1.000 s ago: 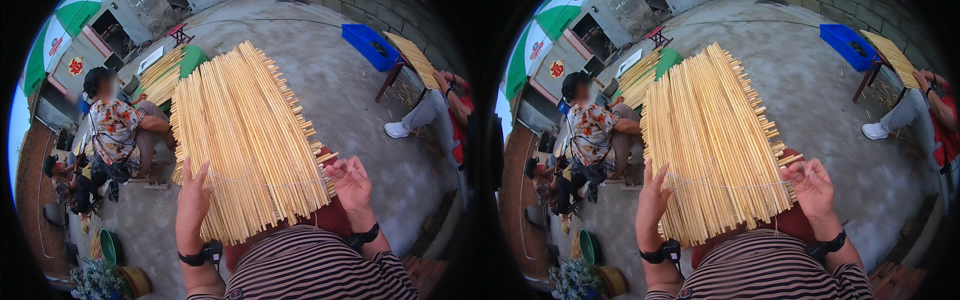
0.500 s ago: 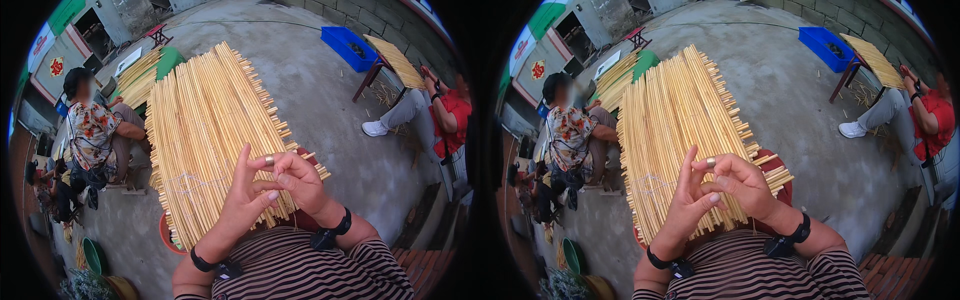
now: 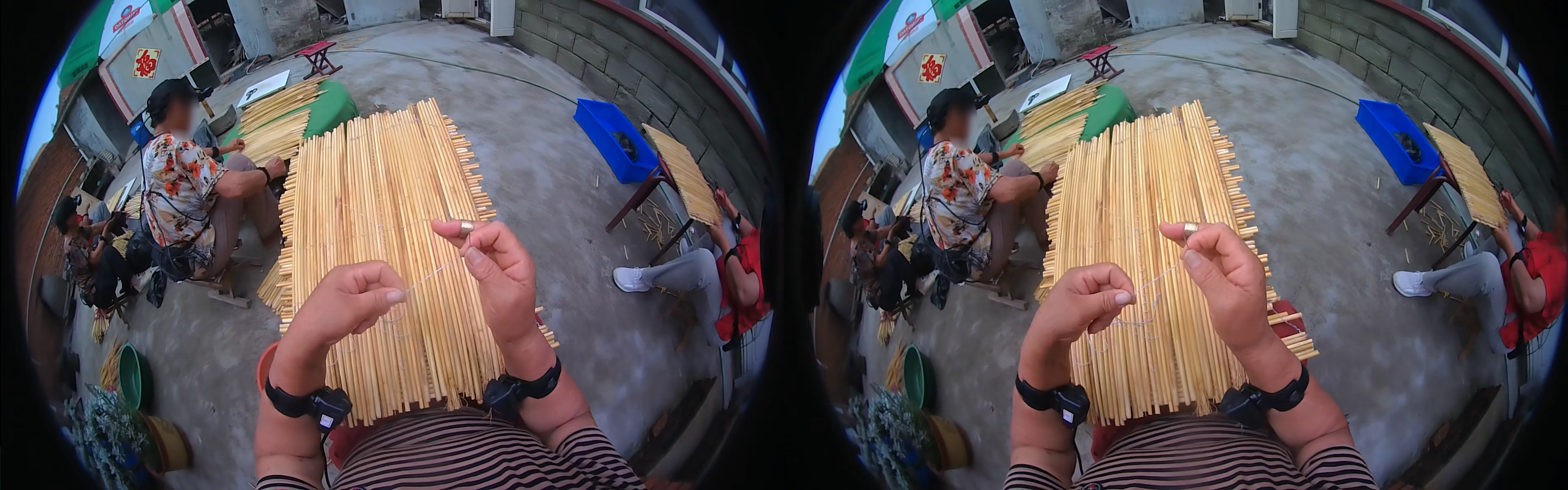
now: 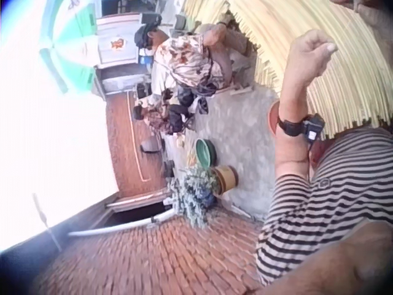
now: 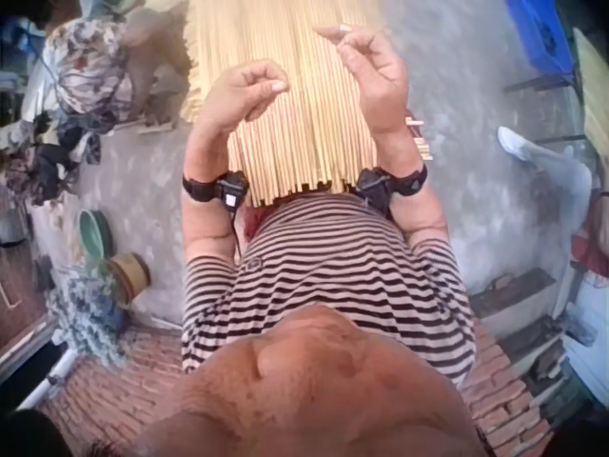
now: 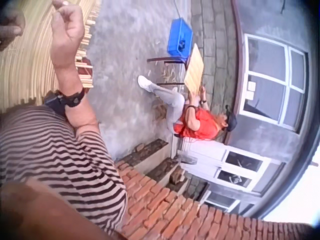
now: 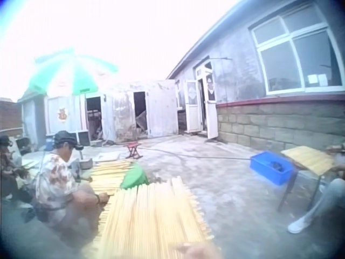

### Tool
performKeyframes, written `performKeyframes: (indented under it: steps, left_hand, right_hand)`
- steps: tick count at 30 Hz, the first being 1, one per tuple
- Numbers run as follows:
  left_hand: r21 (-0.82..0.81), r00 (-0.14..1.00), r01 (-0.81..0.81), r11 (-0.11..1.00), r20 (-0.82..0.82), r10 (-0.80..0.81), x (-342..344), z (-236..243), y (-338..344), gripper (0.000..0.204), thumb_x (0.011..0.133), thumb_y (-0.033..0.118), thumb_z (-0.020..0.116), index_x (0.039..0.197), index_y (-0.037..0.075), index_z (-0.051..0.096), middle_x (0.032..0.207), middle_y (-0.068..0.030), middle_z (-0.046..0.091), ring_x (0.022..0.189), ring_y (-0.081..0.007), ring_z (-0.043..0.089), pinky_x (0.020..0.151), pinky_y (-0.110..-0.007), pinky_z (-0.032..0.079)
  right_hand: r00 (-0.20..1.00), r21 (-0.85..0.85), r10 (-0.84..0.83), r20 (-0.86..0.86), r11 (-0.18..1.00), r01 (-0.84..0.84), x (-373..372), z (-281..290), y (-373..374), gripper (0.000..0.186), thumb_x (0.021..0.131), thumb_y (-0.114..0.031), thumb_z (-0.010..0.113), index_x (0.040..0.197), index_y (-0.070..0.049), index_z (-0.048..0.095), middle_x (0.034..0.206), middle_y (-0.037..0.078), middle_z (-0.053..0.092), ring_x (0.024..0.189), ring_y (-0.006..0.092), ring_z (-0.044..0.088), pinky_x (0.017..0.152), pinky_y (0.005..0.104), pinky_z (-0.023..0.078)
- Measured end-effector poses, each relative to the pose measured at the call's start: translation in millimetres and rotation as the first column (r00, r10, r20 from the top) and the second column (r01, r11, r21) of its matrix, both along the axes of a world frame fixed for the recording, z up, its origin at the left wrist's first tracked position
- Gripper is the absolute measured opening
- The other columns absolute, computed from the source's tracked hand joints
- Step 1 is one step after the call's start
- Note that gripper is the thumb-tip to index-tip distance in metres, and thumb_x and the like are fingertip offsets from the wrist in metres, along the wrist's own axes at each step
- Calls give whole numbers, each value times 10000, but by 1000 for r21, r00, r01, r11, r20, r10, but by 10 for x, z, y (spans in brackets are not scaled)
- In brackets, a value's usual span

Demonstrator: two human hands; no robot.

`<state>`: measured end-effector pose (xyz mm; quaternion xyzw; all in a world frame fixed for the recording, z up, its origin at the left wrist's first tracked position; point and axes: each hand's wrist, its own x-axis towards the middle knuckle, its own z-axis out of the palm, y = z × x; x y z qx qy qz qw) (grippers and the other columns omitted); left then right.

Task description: The person weaves wooden rods together using string to create a mat, first using scissors to trim excess string and then continuing the weaving by hand with a ball of white string.

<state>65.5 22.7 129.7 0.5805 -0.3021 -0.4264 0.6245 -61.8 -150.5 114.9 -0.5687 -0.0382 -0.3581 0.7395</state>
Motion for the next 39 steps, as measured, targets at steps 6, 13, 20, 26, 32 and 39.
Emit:
performKeyframes:
  steps: [6, 13, 20, 26, 32, 39]
  left_hand:
    - [-364, 866, -470, 804, -365, 341, 402, -157, 500, 113, 935, 141, 484, 878, 55, 529, 472, 52, 281, 321, -36, 242, 279, -188, 213]
    - [329, 918, -174, 928, 396, 32, 128, -359, 646, 225, 831, 48, 611, 1055, 36, 600, 770, -35, 608, 531, -77, 529, 457, -208, 415]
    - [-299, 580, -322, 898, 688, 437, -578, -211, 90, 226, 825, -48, 581, 1043, -4, 622, 1072, -119, 581, 699, -94, 554, 614, -201, 458]
    - [32, 984, -22, 999, 178, 16, -952, -510, -119, 216, 919, 93, 516, 1083, -8, 613, 883, -51, 598, 634, -93, 538, 533, -202, 430]
    - [-119, 895, -122, 985, -443, 57, -976, -682, -100, 288, 932, 187, 519, 1114, -28, 579, 760, -52, 580, 592, -99, 523, 481, -203, 391]
    - [-248, 778, -278, 928, -625, 66, -923, -692, 11, 192, 917, 165, 538, 984, -6, 595, 824, -93, 598, 542, -108, 507, 436, -200, 374]
  right_hand:
    - [986, 194, -163, 17, 968, 157, -91, -227, -516, 47, 908, -45, 461, 901, -26, 504, 1120, 169, 589, 1087, 234, 538, 980, 346, 385]
    - [998, 601, -40, 38, 799, 9, -236, -448, -550, 50, 901, -85, 457, 877, -54, 487, 851, 108, 592, 780, 229, 589, 802, 368, 465]
    - [877, 742, 368, 308, 484, -464, -395, -453, -255, 65, 862, -124, 485, 841, -71, 454, 598, 20, 419, 414, 67, 298, 381, 207, 238]
    - [849, 624, 474, 234, 596, -505, -534, -412, 58, 106, 851, -147, 511, 825, -62, 454, 589, 28, 429, 430, 69, 294, 403, 216, 236]
    - [889, 90, 429, -157, 903, -420, -659, -457, 248, 172, 833, -166, 581, 808, -13, 506, 669, 70, 526, 543, 113, 475, 499, 232, 373]
    - [842, 14, 455, -289, 882, -471, -670, -439, 364, 58, 819, -48, 537, 772, -15, 528, 689, 16, 555, 607, 57, 488, 553, 205, 374]
